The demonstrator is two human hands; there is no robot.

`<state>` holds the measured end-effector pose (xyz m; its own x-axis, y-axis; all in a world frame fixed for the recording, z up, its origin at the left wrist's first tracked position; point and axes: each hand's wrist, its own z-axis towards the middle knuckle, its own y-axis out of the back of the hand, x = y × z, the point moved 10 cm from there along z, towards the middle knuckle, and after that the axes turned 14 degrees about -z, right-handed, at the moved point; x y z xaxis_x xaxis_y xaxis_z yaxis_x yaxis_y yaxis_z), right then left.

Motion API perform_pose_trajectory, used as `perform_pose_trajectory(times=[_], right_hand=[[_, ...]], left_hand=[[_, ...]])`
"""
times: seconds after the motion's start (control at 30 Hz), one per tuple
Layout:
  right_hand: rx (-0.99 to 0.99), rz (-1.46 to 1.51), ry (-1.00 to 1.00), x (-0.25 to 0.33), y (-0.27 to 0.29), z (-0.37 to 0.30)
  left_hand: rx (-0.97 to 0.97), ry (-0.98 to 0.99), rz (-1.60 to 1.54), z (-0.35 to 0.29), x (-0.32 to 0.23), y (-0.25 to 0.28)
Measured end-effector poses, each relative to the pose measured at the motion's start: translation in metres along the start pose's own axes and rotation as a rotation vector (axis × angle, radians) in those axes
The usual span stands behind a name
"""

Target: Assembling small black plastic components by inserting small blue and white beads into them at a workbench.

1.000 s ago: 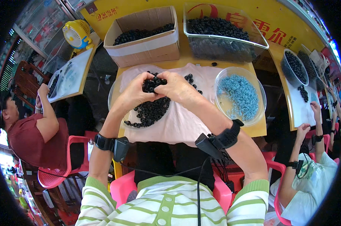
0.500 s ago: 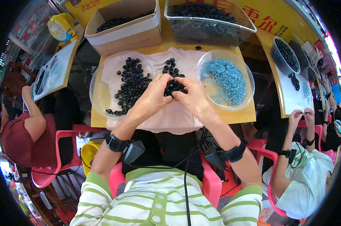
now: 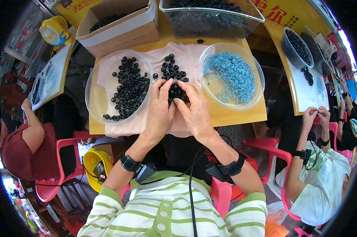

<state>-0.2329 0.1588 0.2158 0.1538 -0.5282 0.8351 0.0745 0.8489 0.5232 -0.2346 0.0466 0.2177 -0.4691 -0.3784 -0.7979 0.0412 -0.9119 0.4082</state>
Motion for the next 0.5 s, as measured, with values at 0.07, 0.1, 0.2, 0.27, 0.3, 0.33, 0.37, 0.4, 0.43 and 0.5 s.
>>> perform_pose_trajectory(times=[0.07,0.1,0.2,0.27,0.3,0.33,0.37,0.4,0.43,0.5], right_hand=[[-0.015,-0.023,0.003,-0.0007,0.0008,-0.0024],[-0.030,-0.044,0.011,-0.0003,0.0019,-0.0038],[-0.067,-0.026,0.036,-0.0012,0.0030,-0.0055],[-0.071,-0.015,0.033,-0.0019,0.0029,-0.0063],[-0.074,-0.005,0.035,-0.0016,0.0031,-0.0065],[-0.075,-0.004,0.033,-0.0015,0.0034,-0.0070],[-0.070,0.011,0.029,-0.0017,0.0023,-0.0078],[-0.064,0.026,0.026,-0.0018,0.0012,-0.0080],[-0.062,0.028,0.025,-0.0014,0.0003,-0.0078],[-0.069,0.026,0.011,-0.0009,0.0027,-0.0099]], left_hand=[[0.022,-0.017,0.039,0.0004,0.0001,-0.0026],[0.039,-0.036,0.081,-0.0002,-0.0013,-0.0046],[0.059,-0.067,0.152,-0.0023,-0.0060,-0.0062],[0.066,-0.061,0.159,-0.0040,-0.0064,-0.0054],[0.069,-0.057,0.168,-0.0046,-0.0064,-0.0052],[0.072,-0.057,0.167,-0.0048,-0.0068,-0.0055],[0.074,-0.032,0.158,-0.0058,-0.0043,-0.0052],[0.077,-0.007,0.150,-0.0065,-0.0018,-0.0049],[0.078,-0.005,0.152,-0.0067,-0.0020,-0.0039],[0.077,-0.015,0.164,-0.0070,-0.0063,-0.0032]])
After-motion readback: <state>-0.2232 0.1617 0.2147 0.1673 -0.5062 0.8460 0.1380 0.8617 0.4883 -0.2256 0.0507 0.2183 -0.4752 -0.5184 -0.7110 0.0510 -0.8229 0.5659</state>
